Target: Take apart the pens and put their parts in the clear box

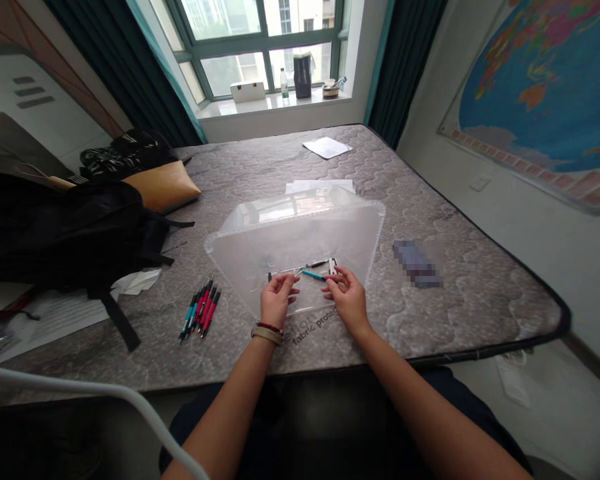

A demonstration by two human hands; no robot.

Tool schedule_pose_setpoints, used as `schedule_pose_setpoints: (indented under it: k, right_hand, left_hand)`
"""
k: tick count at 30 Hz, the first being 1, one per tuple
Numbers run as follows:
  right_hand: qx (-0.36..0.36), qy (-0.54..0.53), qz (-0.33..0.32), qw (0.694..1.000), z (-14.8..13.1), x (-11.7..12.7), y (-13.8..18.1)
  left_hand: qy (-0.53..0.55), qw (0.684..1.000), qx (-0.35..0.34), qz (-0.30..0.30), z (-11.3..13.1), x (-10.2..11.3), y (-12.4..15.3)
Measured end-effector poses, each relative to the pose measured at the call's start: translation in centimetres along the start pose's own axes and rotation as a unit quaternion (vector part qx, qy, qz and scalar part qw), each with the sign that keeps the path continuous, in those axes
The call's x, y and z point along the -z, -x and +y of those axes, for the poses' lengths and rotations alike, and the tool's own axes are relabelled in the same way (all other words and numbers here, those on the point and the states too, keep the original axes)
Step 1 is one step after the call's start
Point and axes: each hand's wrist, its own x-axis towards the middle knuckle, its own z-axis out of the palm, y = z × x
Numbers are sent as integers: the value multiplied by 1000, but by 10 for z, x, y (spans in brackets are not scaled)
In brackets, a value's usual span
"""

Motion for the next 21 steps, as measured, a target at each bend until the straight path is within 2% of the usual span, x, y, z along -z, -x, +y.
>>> schedule_pose_setpoints:
  k: [3,5,8,10,13,16,18,21]
  right_hand:
    - [17,80,-77,994,0,0,5]
    - [66,155,-122,978,0,-2,8]
    - [149,250,-129,948,-2,-4,11]
    - [168,276,-121,939,-4,-4,11]
    - [159,283,-126,937,-3,-2,11]
    - [103,249,-167,948,1,0,9]
    - [77,191,-145,968,3,2,7]
    - [100,113,-34,988,1,5,0]
  left_hand:
    - [-44,998,17,-47,0,-4,3]
    - [-77,993,26,-84,1,-6,6]
    - [-114,983,29,-139,1,-7,10]
    - [-128,979,27,-159,2,-7,11]
    - [-141,976,23,-161,1,-4,11]
    - [-158,976,8,-147,-2,1,8]
    - [-180,973,-19,-143,-4,5,6]
    - [-231,959,-82,-140,-3,11,11]
